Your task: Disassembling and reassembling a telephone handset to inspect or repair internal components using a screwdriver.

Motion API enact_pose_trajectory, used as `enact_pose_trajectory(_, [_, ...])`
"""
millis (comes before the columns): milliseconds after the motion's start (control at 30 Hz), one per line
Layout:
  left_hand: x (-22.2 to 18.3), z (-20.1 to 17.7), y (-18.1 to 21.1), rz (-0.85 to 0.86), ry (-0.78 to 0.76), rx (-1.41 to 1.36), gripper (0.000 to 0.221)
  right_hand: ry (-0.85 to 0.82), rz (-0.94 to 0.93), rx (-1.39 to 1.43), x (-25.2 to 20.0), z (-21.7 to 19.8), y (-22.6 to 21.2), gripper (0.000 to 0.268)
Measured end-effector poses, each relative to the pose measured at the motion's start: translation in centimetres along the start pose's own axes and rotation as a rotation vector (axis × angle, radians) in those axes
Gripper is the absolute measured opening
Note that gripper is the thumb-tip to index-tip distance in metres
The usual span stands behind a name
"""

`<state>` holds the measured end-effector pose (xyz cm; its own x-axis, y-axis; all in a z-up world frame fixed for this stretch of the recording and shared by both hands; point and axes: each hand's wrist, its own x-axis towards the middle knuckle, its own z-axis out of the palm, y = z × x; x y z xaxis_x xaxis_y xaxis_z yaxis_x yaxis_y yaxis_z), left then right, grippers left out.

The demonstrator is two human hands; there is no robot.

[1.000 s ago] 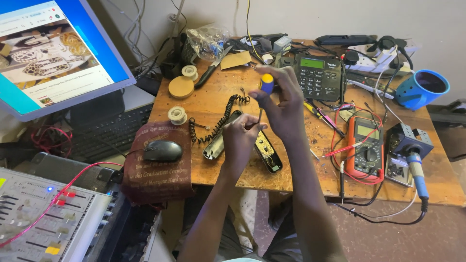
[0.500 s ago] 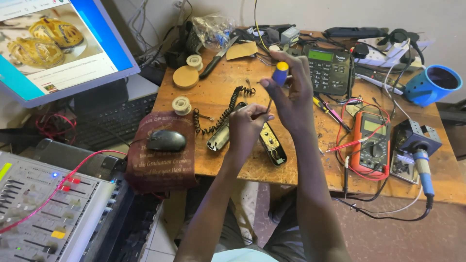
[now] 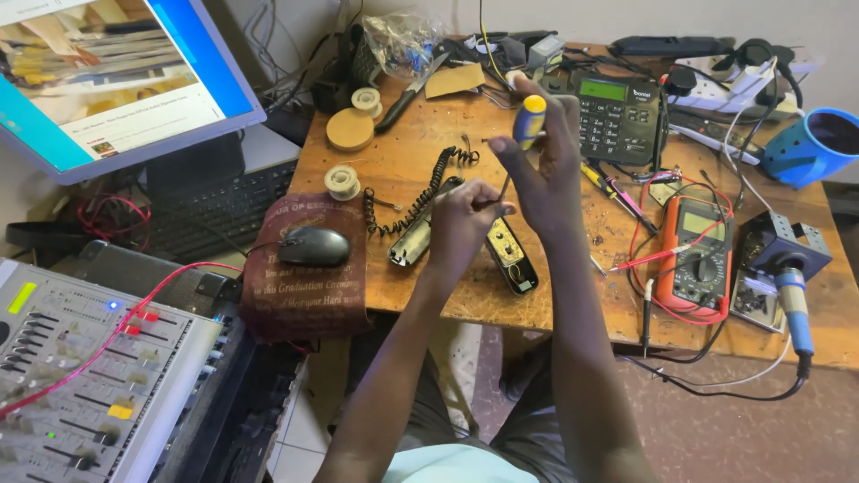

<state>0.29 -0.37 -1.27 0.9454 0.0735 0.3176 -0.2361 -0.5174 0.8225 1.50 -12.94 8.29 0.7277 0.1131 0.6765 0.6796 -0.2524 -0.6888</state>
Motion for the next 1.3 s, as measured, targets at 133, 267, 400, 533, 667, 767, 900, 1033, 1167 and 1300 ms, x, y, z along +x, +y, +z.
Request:
enact_pose_trajectory(133, [-0.4,-0.6,-0.1,0.053,-0.040,-0.037,0.037,0.006,-0.063,-0.024,-0.2,-0.1,0.6,0.047])
enact_pose_trajectory(267, [-1.9,-1.0,-0.3,0.081,-0.132,0.300,0.028,-0.001,0.094,0.160,-0.1,-0.6,1.4,0.054])
enact_pose_trajectory(400, [-2.6,0.1,-0.6,-0.006,-0.111,0.418,0.017,0.059,0.021,0.184,0.1,-0.7,2.8,0.041])
enact_pose_trajectory(533, [-2.2,0.1,-0.4,-0.028,-0.125,0.476,0.018,0.090,0.053,0.324,-0.1,-1.4,2.4,0.042])
enact_pose_trajectory(667, [-1.9,1.0,-1.1,-0.012,-0.118,0.573,0.023,0.169,0.084,0.295,-1.3,-2.0,2.6,0.037])
enact_pose_trajectory(767, [-1.6,1.3,-1.0,-0.005,-0.120,0.660,0.026,0.217,0.156,0.359,-2.4,-2.5,2.3,0.036])
enact_pose_trajectory(900, [-1.1,1.9,-1.4,-0.008,-0.161,0.706,0.029,0.295,0.261,0.376,-3.4,-3.4,1.9,0.035])
enact_pose_trajectory(1033, [-1.2,2.9,-2.8,0.005,-0.154,0.694,0.035,0.313,0.284,0.417,-4.6,-4.2,3.1,0.033])
enact_pose_trajectory(1167, [-0.5,6.2,-3.8,0.342,0.100,0.316,0.026,0.480,0.213,0.342,-6.8,-5.1,4.0,0.037])
enact_pose_trajectory(1300, [2.1,9.6,-1.6,0.432,-0.068,0.107,0.022,0.750,0.317,0.309,-9.7,-5.6,3.5,0.024])
